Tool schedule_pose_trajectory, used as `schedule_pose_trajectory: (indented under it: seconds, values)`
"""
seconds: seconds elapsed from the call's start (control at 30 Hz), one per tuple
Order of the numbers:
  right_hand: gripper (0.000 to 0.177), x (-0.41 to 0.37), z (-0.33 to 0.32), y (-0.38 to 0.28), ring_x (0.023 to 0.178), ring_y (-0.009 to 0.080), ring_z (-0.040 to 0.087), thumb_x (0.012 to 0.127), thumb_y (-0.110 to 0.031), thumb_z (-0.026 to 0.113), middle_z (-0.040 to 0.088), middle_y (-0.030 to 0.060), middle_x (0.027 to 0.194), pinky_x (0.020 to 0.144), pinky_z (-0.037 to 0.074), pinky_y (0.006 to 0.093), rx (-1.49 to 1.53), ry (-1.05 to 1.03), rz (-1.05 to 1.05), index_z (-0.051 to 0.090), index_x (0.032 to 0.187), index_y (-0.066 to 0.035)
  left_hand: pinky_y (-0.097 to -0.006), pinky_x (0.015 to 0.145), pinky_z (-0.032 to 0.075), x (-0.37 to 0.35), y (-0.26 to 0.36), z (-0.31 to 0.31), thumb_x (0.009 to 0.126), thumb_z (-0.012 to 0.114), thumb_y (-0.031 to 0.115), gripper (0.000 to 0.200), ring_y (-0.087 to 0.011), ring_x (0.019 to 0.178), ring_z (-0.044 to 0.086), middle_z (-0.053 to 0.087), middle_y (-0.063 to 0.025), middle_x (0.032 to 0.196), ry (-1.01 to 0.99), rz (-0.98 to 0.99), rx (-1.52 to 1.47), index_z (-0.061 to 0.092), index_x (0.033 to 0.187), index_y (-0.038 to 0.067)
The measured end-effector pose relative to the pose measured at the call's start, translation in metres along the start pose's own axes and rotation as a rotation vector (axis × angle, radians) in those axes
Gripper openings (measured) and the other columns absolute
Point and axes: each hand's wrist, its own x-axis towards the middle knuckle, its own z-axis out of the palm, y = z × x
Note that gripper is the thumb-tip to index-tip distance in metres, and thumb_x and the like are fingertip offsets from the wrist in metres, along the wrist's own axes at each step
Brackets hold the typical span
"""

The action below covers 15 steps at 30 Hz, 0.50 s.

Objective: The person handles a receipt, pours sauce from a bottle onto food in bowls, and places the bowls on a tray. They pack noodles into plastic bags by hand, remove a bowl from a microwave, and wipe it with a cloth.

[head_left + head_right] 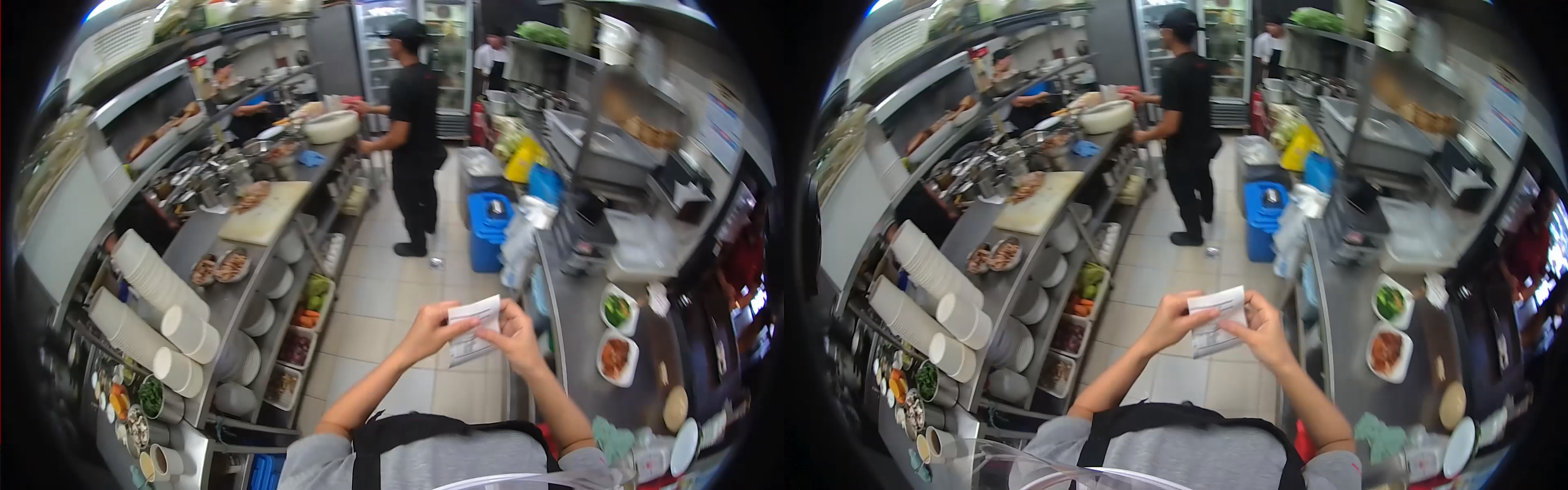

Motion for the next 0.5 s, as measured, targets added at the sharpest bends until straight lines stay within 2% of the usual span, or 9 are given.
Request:
schedule_pose_trajectory:
  seconds: [0.07, 0.17, 0.23, 0.27, 0.3, 0.33, 0.4, 0.47, 0.5]
  values:
    - [0.034, 0.045, 0.032, 0.037, 0.096, 0.0143, 0.056, 0.078, 0.003, 0.064, 0.058, 0.0084, 0.102, 0.084, 0.046, 0.0289, 0.085, 0.053, 0.002, 0.049, 0.108, 0.002, -0.0211, 0.053, 0.04, -0.004, -0.014, -0.053, 0.078, 0.07, 0.014, 0.015, -0.0059, 0.057, 0.049, 0.058, 0.0001, 0.069, 0.093, 0.062, 0.166, 0.065, 0.083, 0.001]
    - [0.031, 0.101, 0.059, 0.083, 0.095, 0.0137, 0.056, 0.081, 0.001, 0.061, 0.058, 0.0085, 0.103, 0.084, 0.045, 0.0288, 0.186, 0.114, 0.03, 0.049, 0.109, 0.002, -0.0205, 0.055, 0.04, -0.002, -0.019, -0.115, 0.075, 0.07, 0.007, 0.012, -0.0073, 0.063, 0.051, 0.058, -0.0007, 0.078, 0.149, -0.233, 0.178, 0.064, 0.083, 0.002]
    - [0.03, 0.131, 0.061, 0.11, 0.094, 0.0135, 0.056, 0.083, 0.0, 0.059, 0.058, 0.0082, 0.104, 0.085, 0.044, 0.0281, 0.259, 0.2, 0.05, 0.049, 0.111, 0.002, -0.0202, 0.058, 0.04, 0.01, -0.051, -0.154, 0.072, 0.069, 0.002, 0.015, -0.0072, 0.068, 0.051, 0.056, -0.0014, 0.085, 0.242, -0.182, 0.238, 0.064, 0.087, 0.003]
    - [0.029, 0.146, 0.057, 0.123, 0.094, 0.0134, 0.056, 0.084, 0.0, 0.058, 0.058, 0.0081, 0.104, 0.085, 0.044, 0.0278, 0.29, 0.247, 0.057, 0.049, 0.111, 0.002, -0.0201, 0.059, 0.041, 0.019, -0.065, -0.173, 0.071, 0.068, 0.0, 0.018, -0.0072, 0.071, 0.051, 0.055, -0.0017, 0.089, 0.284, -0.15, 0.266, 0.063, 0.088, 0.003]
    - [0.032, 0.159, 0.046, 0.136, 0.095, 0.0133, 0.055, 0.083, 0.002, 0.055, 0.058, 0.0085, 0.103, 0.086, 0.043, 0.0265, 0.222, 0.278, 0.051, 0.047, 0.115, 0.003, -0.0208, 0.062, 0.041, 0.032, -0.063, -0.193, 0.071, 0.064, -0.004, 0.029, -0.0088, 0.079, 0.051, 0.053, -0.003, 0.094, 0.279, -0.128, 0.368, 0.061, 0.098, 0.004]
    - [0.034, 0.169, 0.031, 0.15, 0.095, 0.0139, 0.056, 0.083, 0.004, 0.055, 0.058, 0.0088, 0.104, 0.085, 0.043, 0.027, 0.134, 0.287, 0.022, 0.047, 0.115, 0.003, -0.0223, 0.065, 0.043, 0.047, -0.075, -0.211, 0.07, 0.062, -0.005, 0.037, -0.0113, 0.08, 0.053, 0.052, -0.0038, 0.095, 0.333, -0.083, 0.444, 0.058, 0.106, 0.006]
    - [0.037, 0.194, -0.003, 0.173, 0.094, 0.0151, 0.057, 0.081, 0.006, 0.055, 0.058, 0.0094, 0.105, 0.084, 0.045, 0.028, -0.046, 0.3, -0.038, 0.045, 0.116, 0.003, -0.0246, 0.067, 0.046, 0.08, -0.084, -0.251, 0.072, 0.061, -0.006, 0.042, -0.0132, 0.082, 0.054, 0.052, -0.0051, 0.096, 0.321, -0.09, 0.577, 0.056, 0.112, 0.007]
    - [0.042, 0.218, -0.022, 0.156, 0.092, 0.0147, 0.056, 0.078, 0.008, 0.055, 0.057, 0.0095, 0.104, 0.082, 0.045, 0.0267, -0.071, 0.335, 0.017, 0.044, 0.118, 0.003, -0.0253, 0.061, 0.046, 0.115, -0.097, -0.289, 0.073, 0.062, -0.004, 0.045, -0.0161, 0.073, 0.055, 0.053, -0.0073, 0.091, 0.342, -0.089, 0.609, 0.056, 0.114, 0.011]
    - [0.044, 0.235, -0.033, 0.157, 0.091, 0.0144, 0.056, 0.077, 0.009, 0.055, 0.057, 0.0094, 0.103, 0.081, 0.045, 0.0262, -0.08, 0.365, 0.035, 0.044, 0.119, 0.004, -0.024, 0.06, 0.046, 0.133, -0.121, -0.317, 0.074, 0.064, -0.002, 0.043, -0.0148, 0.07, 0.054, 0.054, -0.008, 0.092, 0.342, -0.044, 0.532, 0.058, 0.114, 0.011]
